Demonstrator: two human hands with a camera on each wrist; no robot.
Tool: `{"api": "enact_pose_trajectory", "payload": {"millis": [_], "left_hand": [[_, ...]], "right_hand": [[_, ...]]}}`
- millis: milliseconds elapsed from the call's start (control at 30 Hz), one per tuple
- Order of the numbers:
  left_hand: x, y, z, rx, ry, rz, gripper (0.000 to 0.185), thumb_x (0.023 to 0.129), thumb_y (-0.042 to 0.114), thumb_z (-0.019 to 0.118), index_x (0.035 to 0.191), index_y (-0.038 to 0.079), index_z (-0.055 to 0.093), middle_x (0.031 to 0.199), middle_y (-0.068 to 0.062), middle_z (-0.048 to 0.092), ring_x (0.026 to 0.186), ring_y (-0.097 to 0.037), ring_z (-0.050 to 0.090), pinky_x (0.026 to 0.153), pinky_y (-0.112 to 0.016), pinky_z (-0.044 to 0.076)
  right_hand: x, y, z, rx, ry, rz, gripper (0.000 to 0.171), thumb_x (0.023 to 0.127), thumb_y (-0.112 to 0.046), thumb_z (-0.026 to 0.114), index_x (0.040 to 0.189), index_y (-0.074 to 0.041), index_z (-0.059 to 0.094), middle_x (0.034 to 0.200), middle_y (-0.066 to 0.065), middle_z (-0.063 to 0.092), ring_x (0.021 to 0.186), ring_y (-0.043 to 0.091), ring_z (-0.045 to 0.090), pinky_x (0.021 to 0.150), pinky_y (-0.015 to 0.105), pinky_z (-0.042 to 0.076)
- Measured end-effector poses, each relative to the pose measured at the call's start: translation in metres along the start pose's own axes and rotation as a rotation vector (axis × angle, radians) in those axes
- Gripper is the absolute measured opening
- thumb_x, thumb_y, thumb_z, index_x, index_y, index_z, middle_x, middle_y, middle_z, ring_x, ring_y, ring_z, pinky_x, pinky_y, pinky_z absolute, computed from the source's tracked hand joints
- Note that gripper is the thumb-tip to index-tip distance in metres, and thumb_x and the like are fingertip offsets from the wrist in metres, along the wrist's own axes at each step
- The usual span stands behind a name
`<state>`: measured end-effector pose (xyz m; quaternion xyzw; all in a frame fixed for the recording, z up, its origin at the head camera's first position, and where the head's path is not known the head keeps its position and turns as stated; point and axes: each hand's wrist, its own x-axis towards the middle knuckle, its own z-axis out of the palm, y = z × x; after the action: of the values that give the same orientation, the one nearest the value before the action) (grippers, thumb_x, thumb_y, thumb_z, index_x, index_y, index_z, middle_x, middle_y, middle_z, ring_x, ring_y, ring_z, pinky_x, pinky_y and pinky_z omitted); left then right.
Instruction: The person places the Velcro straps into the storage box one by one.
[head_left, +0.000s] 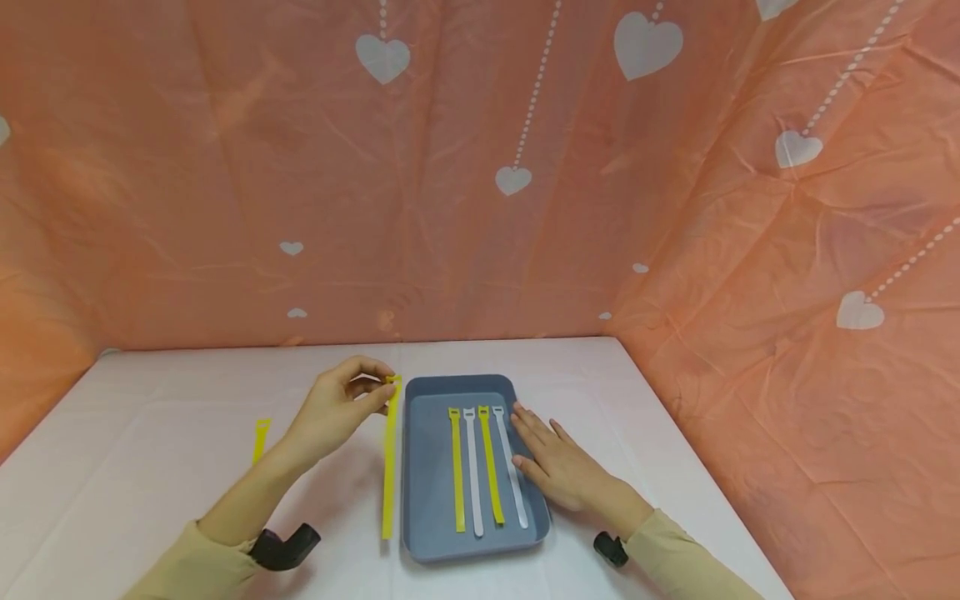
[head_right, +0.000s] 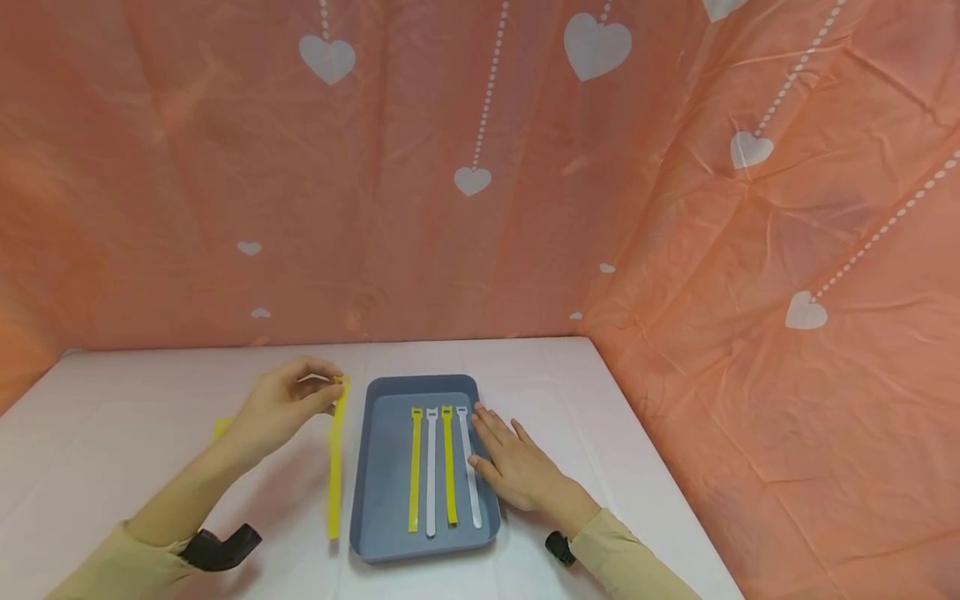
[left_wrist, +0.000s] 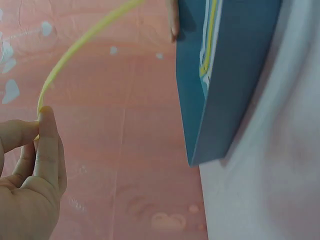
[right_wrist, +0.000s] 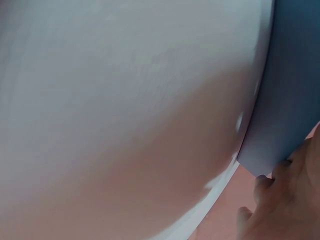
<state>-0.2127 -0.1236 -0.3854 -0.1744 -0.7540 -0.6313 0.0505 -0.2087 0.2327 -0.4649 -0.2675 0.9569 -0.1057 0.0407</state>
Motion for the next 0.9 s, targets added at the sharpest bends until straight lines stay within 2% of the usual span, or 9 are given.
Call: {"api": "enact_pose_trajectory", "payload": {"millis": [167, 400, 500, 600, 900], "left_hand": [[0.003, 0.0, 0.014, 0.01, -0.019, -0.027, 0.021, 0.097, 0.002, 0.072, 0.116, -0.004, 0.064, 0.109, -0.018, 0.069, 0.086, -0.019, 0.071, 0.079, -0.034, 0.062], [0.007, -0.01, 0.031, 0.024, -0.046, -0.045, 0.02, 0.096, -0.001, 0.07, 0.115, -0.004, 0.064, 0.109, -0.018, 0.067, 0.086, -0.022, 0.069, 0.078, -0.031, 0.061], [0.009, -0.014, 0.038, 0.017, -0.044, -0.055, 0.019, 0.096, -0.002, 0.07, 0.114, -0.004, 0.064, 0.106, -0.018, 0.067, 0.085, -0.022, 0.068, 0.078, -0.036, 0.062], [0.012, -0.019, 0.043, 0.014, -0.039, -0.065, 0.019, 0.096, -0.002, 0.07, 0.115, -0.005, 0.063, 0.105, -0.018, 0.067, 0.084, -0.022, 0.069, 0.079, -0.042, 0.062], [0.02, -0.035, 0.052, 0.025, -0.024, -0.094, 0.019, 0.098, 0.0, 0.068, 0.116, -0.004, 0.063, 0.106, -0.017, 0.066, 0.083, -0.022, 0.069, 0.081, -0.045, 0.061]], "right_hand": [[0.0, 0.001, -0.001, -0.007, 0.001, -0.003, 0.071, 0.112, -0.048, 0.037, 0.165, -0.006, 0.02, 0.174, 0.006, 0.009, 0.159, 0.027, 0.015, 0.126, 0.058, 0.016], [0.001, 0.0, -0.001, -0.007, -0.002, 0.004, 0.071, 0.111, -0.048, 0.038, 0.166, -0.007, 0.02, 0.174, 0.005, 0.009, 0.159, 0.026, 0.015, 0.126, 0.056, 0.016], [0.001, 0.0, 0.0, -0.011, -0.003, 0.011, 0.071, 0.111, -0.049, 0.038, 0.166, -0.008, 0.019, 0.175, 0.004, 0.008, 0.16, 0.025, 0.014, 0.126, 0.056, 0.015], [0.001, 0.001, 0.001, -0.011, -0.003, 0.014, 0.07, 0.111, -0.048, 0.038, 0.166, -0.007, 0.019, 0.175, 0.004, 0.007, 0.16, 0.025, 0.013, 0.126, 0.056, 0.015], [0.001, 0.0, 0.002, -0.006, -0.008, 0.028, 0.071, 0.111, -0.048, 0.039, 0.166, -0.008, 0.019, 0.175, 0.004, 0.007, 0.16, 0.025, 0.012, 0.127, 0.055, 0.013]]}}
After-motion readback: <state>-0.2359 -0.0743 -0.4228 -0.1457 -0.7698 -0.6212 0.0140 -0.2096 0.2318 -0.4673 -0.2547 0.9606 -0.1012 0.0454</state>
